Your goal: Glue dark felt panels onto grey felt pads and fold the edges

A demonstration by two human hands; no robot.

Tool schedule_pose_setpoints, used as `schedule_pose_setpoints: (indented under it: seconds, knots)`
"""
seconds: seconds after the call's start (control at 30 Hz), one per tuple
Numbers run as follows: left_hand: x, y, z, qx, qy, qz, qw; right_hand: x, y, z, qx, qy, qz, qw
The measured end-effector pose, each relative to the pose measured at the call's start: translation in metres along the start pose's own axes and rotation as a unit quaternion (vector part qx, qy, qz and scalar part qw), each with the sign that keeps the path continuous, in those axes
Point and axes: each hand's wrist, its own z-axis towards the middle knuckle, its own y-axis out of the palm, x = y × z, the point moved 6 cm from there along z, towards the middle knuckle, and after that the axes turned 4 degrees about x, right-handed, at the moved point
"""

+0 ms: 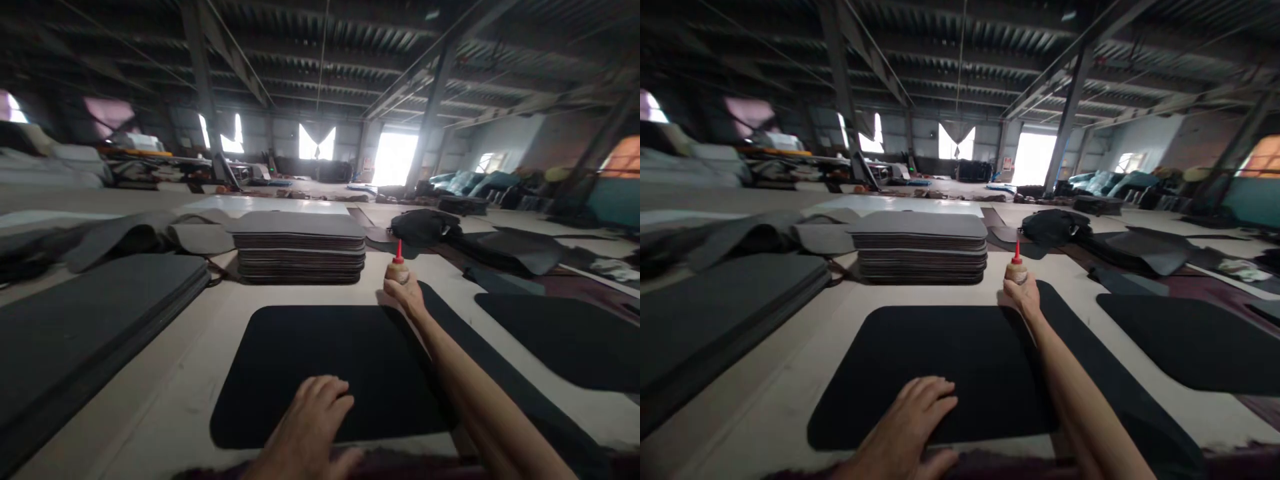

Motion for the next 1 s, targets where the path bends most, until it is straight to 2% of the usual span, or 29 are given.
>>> schedule_pose_setpoints:
  seconds: [0.1, 0.2, 0.27, 0.37, 0.47, 0.63, 0.83, 1.0]
  knots:
    - [0.01, -0.007, 0.0, 0.004, -0.015, -0.018, 1.0, -0.023, 0.001, -0.025, -0.103, -0.014, 0.011, 0.995]
    - [0.018, -0.011, 0.003, -0.005, 0.001, -0.011, 1.0, -0.06, 0.007, -0.068, -0.249, -0.081, 0.025, 0.965]
    - [0.021, -0.012, 0.004, -0.01, 0.015, 0.001, 1.0, -0.083, 0.007, -0.098, -0.3, -0.126, 0.013, 0.946]
    - [0.021, -0.011, 0.003, -0.014, 0.025, 0.028, 0.999, -0.107, 0.007, -0.131, -0.311, -0.142, -0.002, 0.94]
    - [0.022, -0.009, 0.002, -0.017, 0.034, 0.045, 0.998, -0.123, 0.014, -0.15, -0.333, -0.139, 0.004, 0.933]
    - [0.024, -0.011, 0.003, -0.01, 0.05, 0.038, 0.998, -0.147, 0.031, -0.164, -0.402, -0.162, 0.035, 0.901]
    - [0.025, -0.015, 0.005, -0.034, 0.051, 0.027, 0.998, -0.167, 0.048, -0.18, -0.421, -0.153, 0.073, 0.891]
    - [0.025, -0.017, 0.002, -0.039, 0.033, 0.03, 0.998, -0.178, 0.059, -0.192, -0.459, -0.176, 0.065, 0.869]
